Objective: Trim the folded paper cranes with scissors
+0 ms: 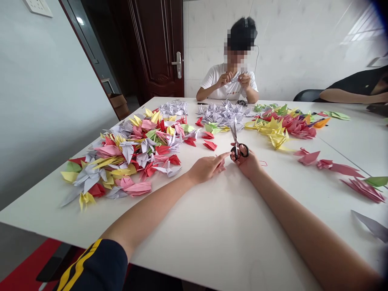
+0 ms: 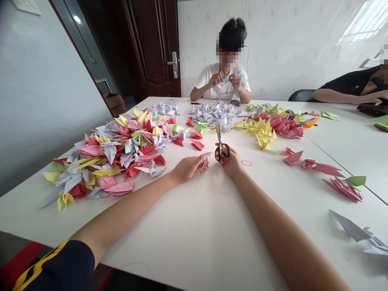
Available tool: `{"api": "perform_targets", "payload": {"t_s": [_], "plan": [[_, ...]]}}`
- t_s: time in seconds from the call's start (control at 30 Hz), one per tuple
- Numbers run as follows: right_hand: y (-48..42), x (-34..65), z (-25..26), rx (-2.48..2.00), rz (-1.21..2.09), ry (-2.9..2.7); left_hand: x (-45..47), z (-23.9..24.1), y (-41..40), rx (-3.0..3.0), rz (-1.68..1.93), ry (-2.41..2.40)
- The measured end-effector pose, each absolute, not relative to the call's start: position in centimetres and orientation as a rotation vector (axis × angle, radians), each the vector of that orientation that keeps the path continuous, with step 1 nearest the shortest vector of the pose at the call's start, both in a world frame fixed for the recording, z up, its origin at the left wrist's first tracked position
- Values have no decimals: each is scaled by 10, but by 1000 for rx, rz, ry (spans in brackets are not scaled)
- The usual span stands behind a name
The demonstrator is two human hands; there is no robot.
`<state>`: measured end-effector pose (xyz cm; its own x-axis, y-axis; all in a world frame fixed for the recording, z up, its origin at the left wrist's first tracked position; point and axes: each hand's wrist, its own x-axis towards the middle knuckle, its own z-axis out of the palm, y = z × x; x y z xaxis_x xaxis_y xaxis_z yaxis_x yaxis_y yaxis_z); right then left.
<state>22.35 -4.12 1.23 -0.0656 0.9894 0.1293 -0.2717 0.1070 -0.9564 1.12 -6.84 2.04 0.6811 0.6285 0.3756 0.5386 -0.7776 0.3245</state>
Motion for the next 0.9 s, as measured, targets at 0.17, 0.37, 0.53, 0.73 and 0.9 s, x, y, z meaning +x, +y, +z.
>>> {"api": "perform_targets", "payload": {"t_s": [0.17, 0.37, 0.53, 0.73, 0.9], "plan": [[-40, 225, 12, -889, 1276, -1139, 15, 18, -68, 2570, 744, 1062], [-39, 225, 9, -908, 1241, -1144, 18, 15, -63, 2784, 611, 1004], [-39, 224, 8, -895, 1263, -1107, 18, 13, -52, 2700, 761, 1160], [-29, 224, 5, -932, 1214, -1120, 25, 15, -35, 2624, 692, 1319], [-12, 229, 2, -1105, 1067, -1126, 30, 14, -22, 2625, 700, 1405]]}}
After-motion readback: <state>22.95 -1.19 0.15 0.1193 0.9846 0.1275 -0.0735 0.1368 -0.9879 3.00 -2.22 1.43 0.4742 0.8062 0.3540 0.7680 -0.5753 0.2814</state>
